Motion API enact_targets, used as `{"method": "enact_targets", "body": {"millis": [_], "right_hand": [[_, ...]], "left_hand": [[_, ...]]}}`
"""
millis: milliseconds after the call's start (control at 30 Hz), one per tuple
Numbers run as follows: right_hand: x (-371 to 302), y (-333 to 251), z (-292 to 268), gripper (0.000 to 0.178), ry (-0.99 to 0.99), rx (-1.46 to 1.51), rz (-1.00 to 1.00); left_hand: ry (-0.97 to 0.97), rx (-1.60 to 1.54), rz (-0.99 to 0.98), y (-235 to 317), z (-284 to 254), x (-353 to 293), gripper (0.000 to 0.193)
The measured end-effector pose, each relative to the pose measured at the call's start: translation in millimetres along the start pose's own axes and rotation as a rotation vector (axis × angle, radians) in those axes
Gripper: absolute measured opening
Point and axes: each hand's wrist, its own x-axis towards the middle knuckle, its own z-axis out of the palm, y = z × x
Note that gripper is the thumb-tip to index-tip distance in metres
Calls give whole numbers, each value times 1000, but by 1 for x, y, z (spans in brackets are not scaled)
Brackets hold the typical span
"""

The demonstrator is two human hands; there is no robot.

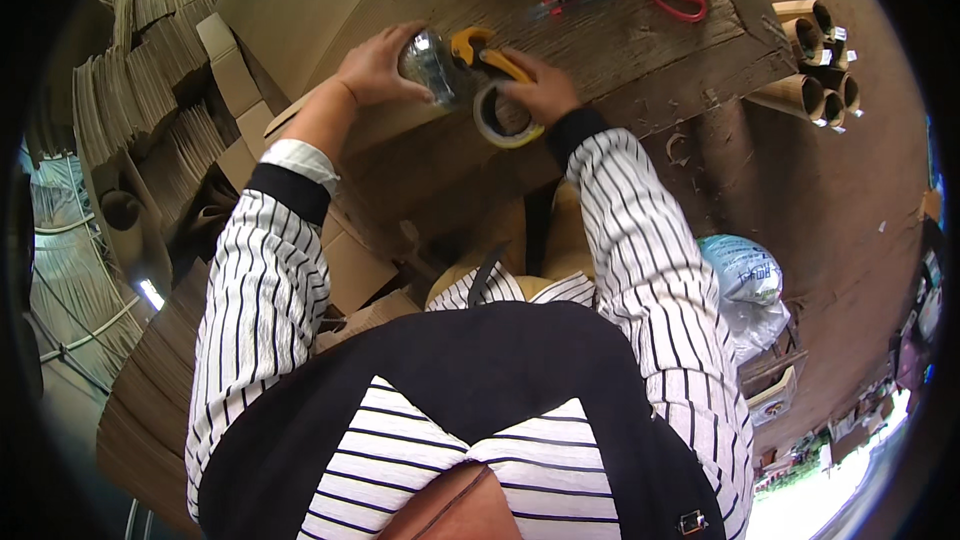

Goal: The person rolls sheets of corrugated cardboard into cylindrical tubes and secures them with clear tape using a handheld dispenser. They then trim the edges of the tubes with scissors and place the finished tubes upright on the floor.

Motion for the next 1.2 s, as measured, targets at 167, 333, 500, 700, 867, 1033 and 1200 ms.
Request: {"method": "enact_targets", "body": {"millis": [167, 333, 500, 700, 867, 1033, 1200], "right_hand": [[-131, 23, 17, 65, 43, 119, 142], [-194, 16, 27, 64, -51, -29, 196], [-51, -44, 81, 45, -506, -839, 345], [-49, 0, 94, 44, -653, -916, 41], [-105, -94, 16, 59, -685, -621, 87], [-51, -143, 33, 62, -499, -15, -249], [-2, -186, 106, 36, -889, -1427, -256]], "left_hand": [[-34, -74, -36, -18, 3, -4, 102], [-29, -111, -46, -24, 5, -5, 102], [154, -27, -14, 1, 21, -24, 103], [433, 36, 183, 25, 71, -84, 89], [444, -147, -246, 29, 103, -155, 106], [567, -177, -267, 56, 147, -191, 109], [633, -188, -319, 63, 170, -200, 109]]}}
